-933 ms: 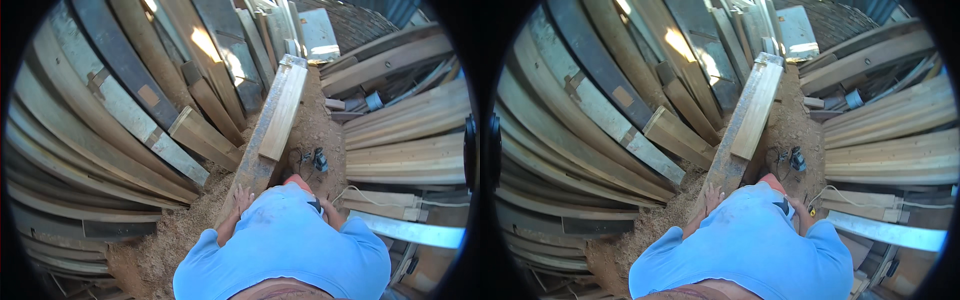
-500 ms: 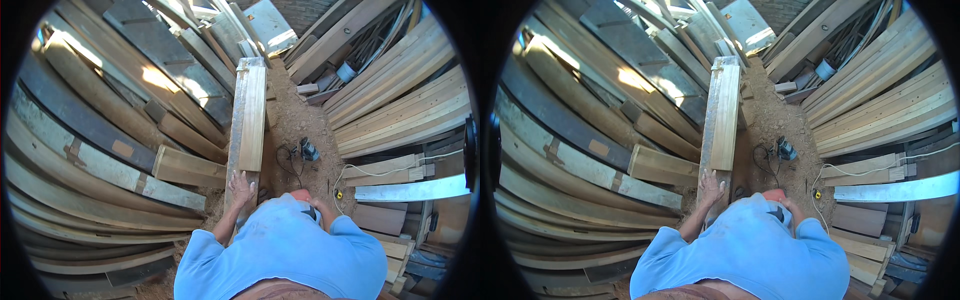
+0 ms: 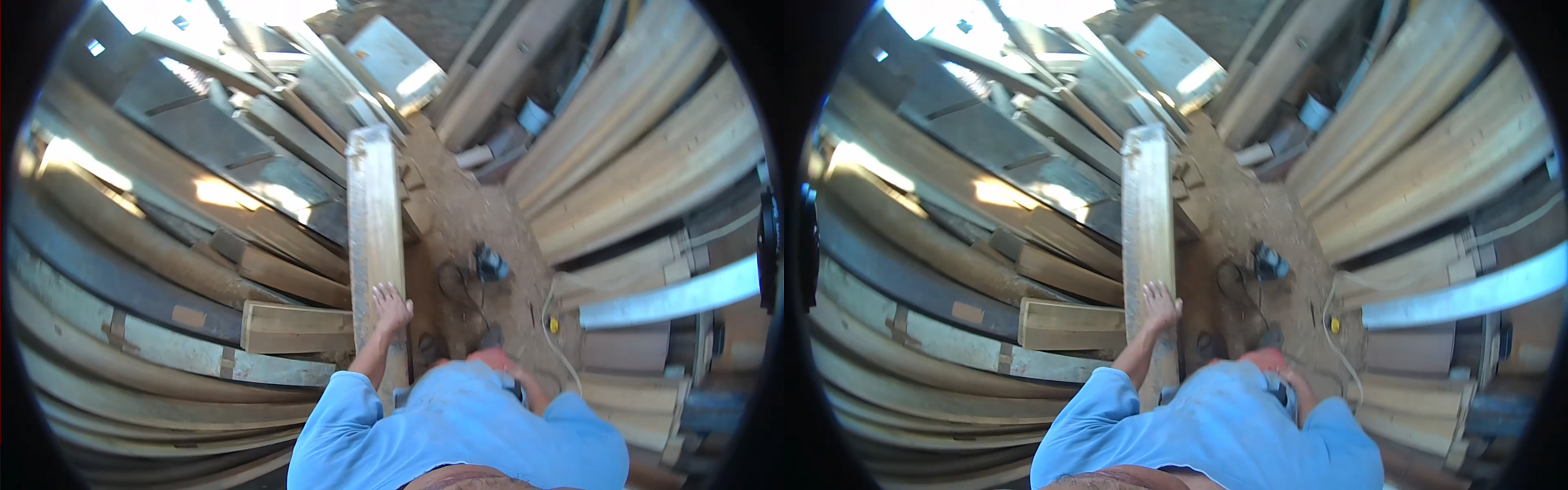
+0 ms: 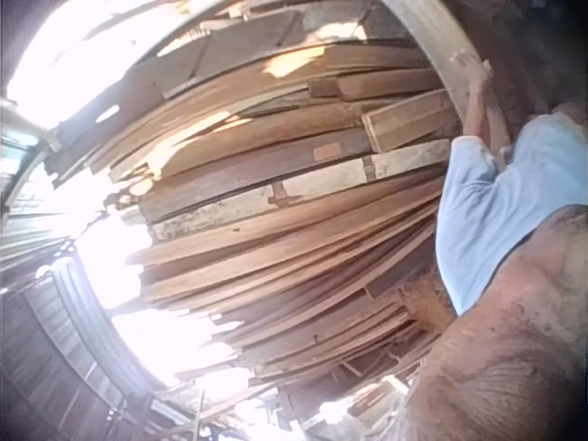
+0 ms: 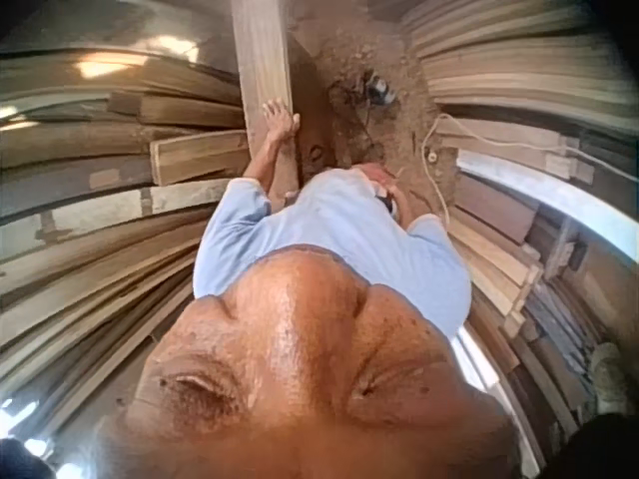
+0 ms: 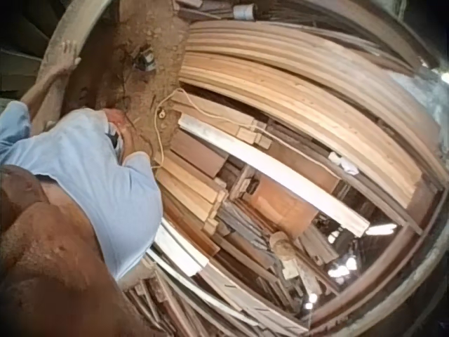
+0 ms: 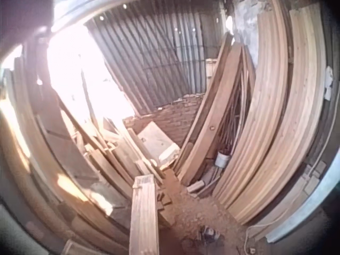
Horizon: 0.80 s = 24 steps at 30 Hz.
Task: The person selects a wood plank from a stack and places it onto a workbench. They use a handheld power router to shape the edge of the plank, measure the wood with a tape measure, and use a metal file to smooth the surface.
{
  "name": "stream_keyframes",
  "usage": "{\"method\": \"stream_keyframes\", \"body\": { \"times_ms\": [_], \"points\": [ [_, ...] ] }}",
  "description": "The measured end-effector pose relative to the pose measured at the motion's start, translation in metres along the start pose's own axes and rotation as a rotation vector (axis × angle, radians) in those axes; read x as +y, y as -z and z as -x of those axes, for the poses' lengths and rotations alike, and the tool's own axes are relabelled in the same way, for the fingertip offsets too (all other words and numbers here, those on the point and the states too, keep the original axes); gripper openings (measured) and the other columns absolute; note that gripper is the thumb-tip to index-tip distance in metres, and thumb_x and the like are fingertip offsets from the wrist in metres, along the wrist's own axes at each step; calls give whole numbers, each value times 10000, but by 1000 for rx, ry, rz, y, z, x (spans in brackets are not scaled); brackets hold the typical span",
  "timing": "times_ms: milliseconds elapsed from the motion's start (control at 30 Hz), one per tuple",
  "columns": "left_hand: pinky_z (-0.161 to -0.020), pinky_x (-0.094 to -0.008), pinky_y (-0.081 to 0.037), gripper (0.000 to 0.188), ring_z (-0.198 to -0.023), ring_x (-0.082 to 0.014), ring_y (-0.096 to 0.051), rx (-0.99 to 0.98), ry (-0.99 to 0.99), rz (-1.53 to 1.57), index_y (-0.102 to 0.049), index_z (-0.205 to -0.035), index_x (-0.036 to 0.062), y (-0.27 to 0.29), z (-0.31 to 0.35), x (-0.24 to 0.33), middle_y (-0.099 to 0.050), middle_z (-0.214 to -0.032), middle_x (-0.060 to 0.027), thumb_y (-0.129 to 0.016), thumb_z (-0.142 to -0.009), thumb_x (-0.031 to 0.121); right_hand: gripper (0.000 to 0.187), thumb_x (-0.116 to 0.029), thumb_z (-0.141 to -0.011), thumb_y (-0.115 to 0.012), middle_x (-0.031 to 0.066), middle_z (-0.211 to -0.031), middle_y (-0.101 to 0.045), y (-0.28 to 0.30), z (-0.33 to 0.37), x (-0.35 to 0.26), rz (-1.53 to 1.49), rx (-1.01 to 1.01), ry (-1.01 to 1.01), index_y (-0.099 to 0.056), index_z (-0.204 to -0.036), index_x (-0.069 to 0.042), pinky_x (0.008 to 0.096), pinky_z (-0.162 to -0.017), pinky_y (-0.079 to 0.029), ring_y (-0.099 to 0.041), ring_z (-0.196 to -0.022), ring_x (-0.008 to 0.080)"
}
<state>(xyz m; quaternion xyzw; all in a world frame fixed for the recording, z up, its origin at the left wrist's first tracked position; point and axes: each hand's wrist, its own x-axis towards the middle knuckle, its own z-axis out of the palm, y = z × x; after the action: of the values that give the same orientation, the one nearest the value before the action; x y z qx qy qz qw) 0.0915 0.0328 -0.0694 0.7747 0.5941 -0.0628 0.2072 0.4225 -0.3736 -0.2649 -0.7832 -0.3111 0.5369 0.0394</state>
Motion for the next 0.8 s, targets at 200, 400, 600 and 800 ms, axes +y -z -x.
{"method": "stream_keyframes", "body": {
  "times_ms": [200,400,600,800],
  "points": [
    [-1221,-621,-48,935,-1464,-631,-41,-106,11,-67,-145,-1569,-84,18,-31,-26,-128,-1592,-412,-540,-952,496,506,-449,-989,-510,273,-1247,-641,36,6,-54,214,76,-107,-712,-1155,-15,509,-1009,-488,-617,-1192,419],
    [-1205,-633,-107,1098,-1483,-598,-51,-38,182,-59,-19,-1632,118,38,-76,-3,-2,-1630,-368,-655,-859,570,375,-344,-981,-544,160,-866,-709,74,-48,-75,-22,192,-37,-707,-906,-15,451,-715,-547,-683,-783,292],
    [-1190,-559,-228,1146,-1424,-564,-241,189,189,-165,-69,-1641,168,7,-102,-7,-63,-1620,-371,-735,-785,540,305,-341,-997,-607,35,-833,-666,118,-130,-116,-873,107,-299,-680,-1090,-60,317,-504,-502,-607,-618,131],
    [-1170,-579,-251,1157,-1385,-577,-282,186,189,-163,-58,-1636,138,21,-97,-8,-82,-1596,-400,-745,-786,517,444,-379,-1007,-584,85,-1064,-674,130,-225,-134,-765,-4,-312,-559,-1346,-93,365,-670,-561,-656,-798,179]
  ]
}}
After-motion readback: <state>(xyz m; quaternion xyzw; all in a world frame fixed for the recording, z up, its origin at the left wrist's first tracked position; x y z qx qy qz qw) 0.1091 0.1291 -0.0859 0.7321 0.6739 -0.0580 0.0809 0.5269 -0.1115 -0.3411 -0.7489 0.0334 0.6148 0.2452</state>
